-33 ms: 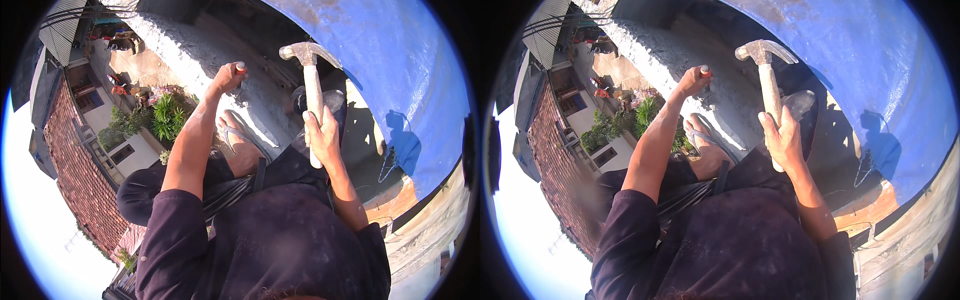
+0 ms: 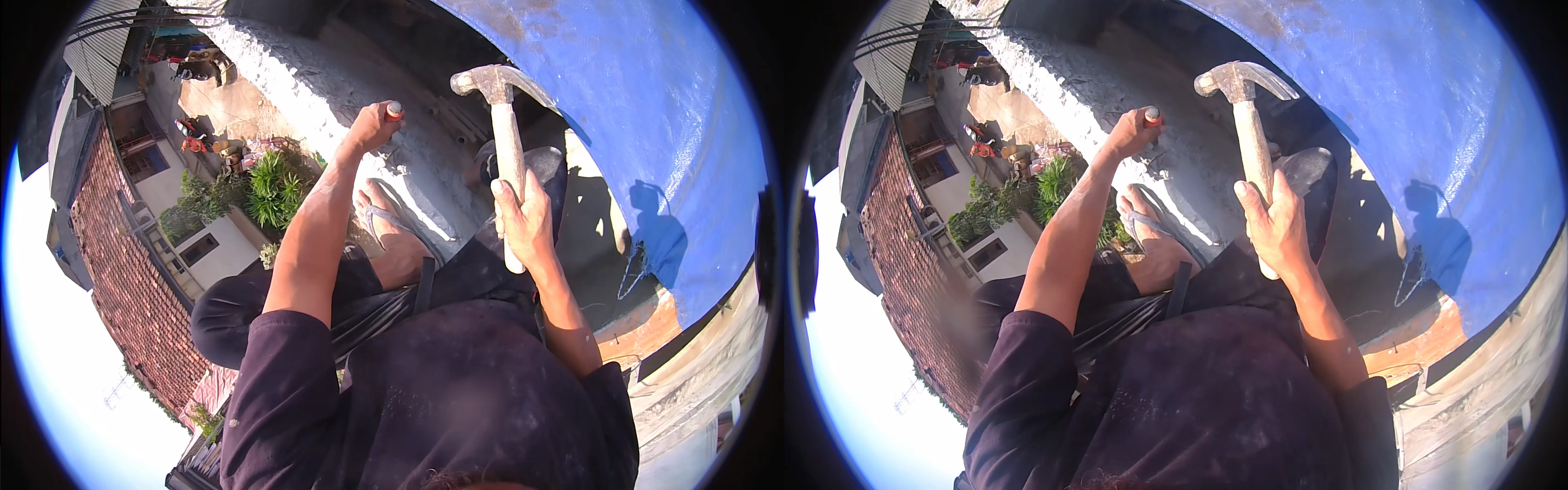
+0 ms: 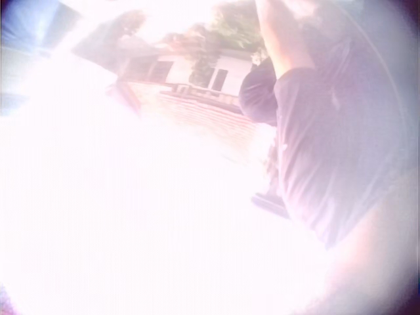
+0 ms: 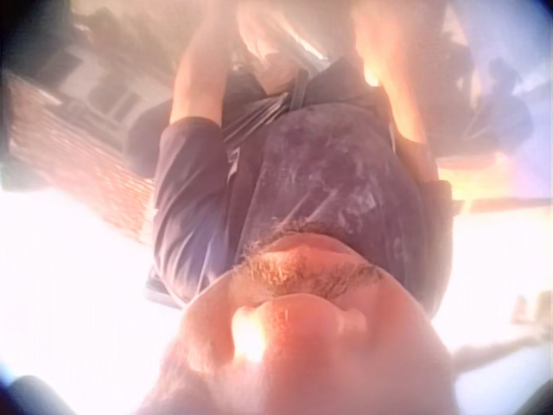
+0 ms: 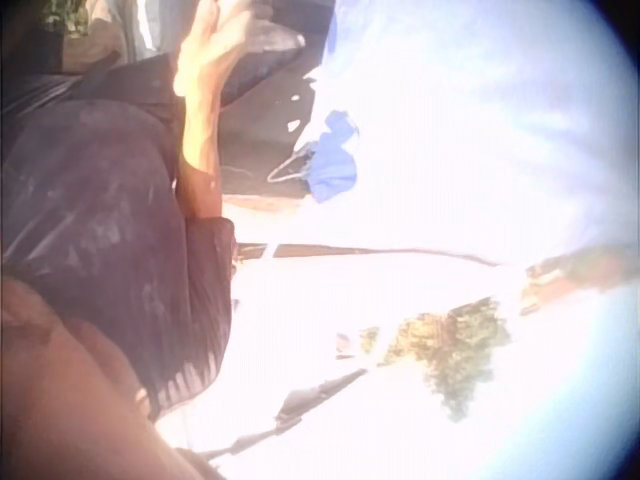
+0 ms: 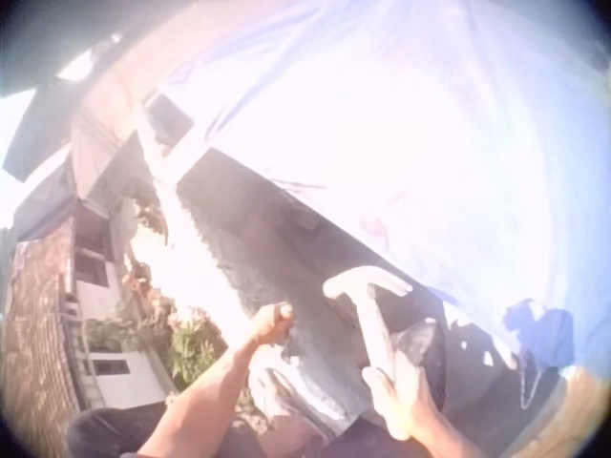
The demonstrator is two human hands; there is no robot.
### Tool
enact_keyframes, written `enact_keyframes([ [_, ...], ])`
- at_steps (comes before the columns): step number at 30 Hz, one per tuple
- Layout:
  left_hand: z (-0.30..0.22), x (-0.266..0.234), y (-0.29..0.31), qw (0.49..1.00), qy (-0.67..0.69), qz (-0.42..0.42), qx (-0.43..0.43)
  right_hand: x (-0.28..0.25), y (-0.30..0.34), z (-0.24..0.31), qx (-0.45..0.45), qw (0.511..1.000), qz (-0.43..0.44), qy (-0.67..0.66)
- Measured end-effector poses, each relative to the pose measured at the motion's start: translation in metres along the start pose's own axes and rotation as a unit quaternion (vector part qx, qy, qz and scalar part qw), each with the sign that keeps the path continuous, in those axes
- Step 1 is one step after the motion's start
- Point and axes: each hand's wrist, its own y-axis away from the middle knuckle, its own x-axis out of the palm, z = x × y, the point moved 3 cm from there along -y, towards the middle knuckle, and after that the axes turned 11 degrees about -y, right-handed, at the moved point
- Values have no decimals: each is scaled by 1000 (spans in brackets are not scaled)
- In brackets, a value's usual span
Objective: The person uses a hammer and a chisel to chip away pieces of concrete from a ledge while sitting on it.
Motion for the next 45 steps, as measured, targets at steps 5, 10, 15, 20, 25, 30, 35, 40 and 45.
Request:
enact_keyframes([
  [5, 9, -5, 4, 997, 80, -6, -15, 24, -21, 22, -7, 998, 49, 24],
  [10, 15, -6, 5, 995, 89, 35, -26, 38, -35, 40, -72, 995, 55, 37],
  [15, 24, 10, 4, 997, 49, 54, -30, 51, -41, 76, -136, 989, 50, -25],
  [20, 17, 5, 7, 996, 58, 53, -41, 72, -36, 81, -281, 956, 1, -88],
  [25, 18, 14, 1, 998, 41, 53, -22, 67, -54, -2, -155, 945, 57, 283],
  [30, 22, 13, 7, 998, 14, 50, -24, 53, -39, 34, -108, 971, 102, 189],
  [35, 14, 8, 6, 997, 54, 52, -13, 66, -39, 73, -242, 967, -8, -77],
  [40, 19, 16, -11, 996, 21, 74, -42, 64, -65, -15, -79, 950, 95, 285],
  [45, 33, 26, -8, 992, 57, 85, -78, 53, -47, 46, -115, 975, 71, 178],
])
